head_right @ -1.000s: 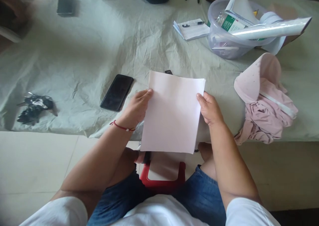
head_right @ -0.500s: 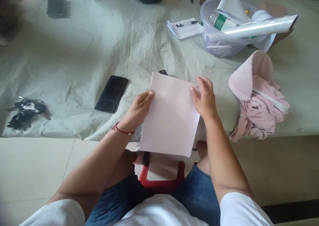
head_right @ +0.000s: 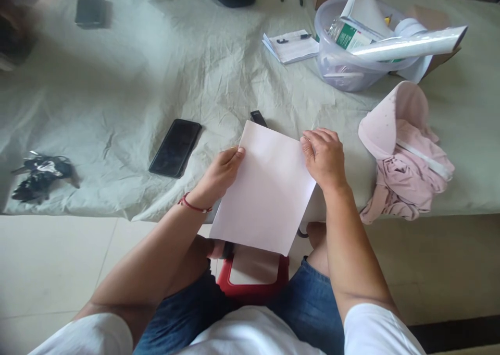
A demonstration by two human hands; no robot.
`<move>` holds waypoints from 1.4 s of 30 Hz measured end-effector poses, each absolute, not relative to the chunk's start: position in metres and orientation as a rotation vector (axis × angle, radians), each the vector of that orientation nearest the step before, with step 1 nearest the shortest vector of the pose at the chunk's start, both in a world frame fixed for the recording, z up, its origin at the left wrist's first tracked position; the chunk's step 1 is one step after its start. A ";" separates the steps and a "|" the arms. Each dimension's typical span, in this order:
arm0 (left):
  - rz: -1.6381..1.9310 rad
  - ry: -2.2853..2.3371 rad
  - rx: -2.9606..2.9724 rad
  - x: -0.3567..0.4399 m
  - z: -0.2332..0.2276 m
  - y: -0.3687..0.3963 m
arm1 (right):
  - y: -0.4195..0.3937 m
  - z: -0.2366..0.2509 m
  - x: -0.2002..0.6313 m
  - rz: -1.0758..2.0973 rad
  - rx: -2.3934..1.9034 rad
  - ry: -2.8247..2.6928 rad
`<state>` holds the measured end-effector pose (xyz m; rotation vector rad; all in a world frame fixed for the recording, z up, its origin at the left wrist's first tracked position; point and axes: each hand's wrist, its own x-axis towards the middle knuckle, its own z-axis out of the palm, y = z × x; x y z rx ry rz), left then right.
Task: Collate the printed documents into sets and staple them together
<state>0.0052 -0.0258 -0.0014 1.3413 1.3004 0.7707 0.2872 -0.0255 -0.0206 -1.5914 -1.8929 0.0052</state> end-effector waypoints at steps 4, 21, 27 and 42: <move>0.737 1.275 1.276 0.006 0.001 -0.028 | -0.027 -0.020 0.280 0.050 -1.600 -2.018; 0.716 1.220 1.351 0.017 -0.010 -0.031 | -0.025 -0.023 0.235 0.113 -1.624 -2.033; 0.738 1.165 1.398 0.017 -0.016 -0.032 | -0.025 -0.025 0.225 0.099 -1.584 -1.973; 0.686 1.178 1.347 0.022 -0.007 -0.034 | -0.027 -0.016 0.219 0.426 -1.444 -1.801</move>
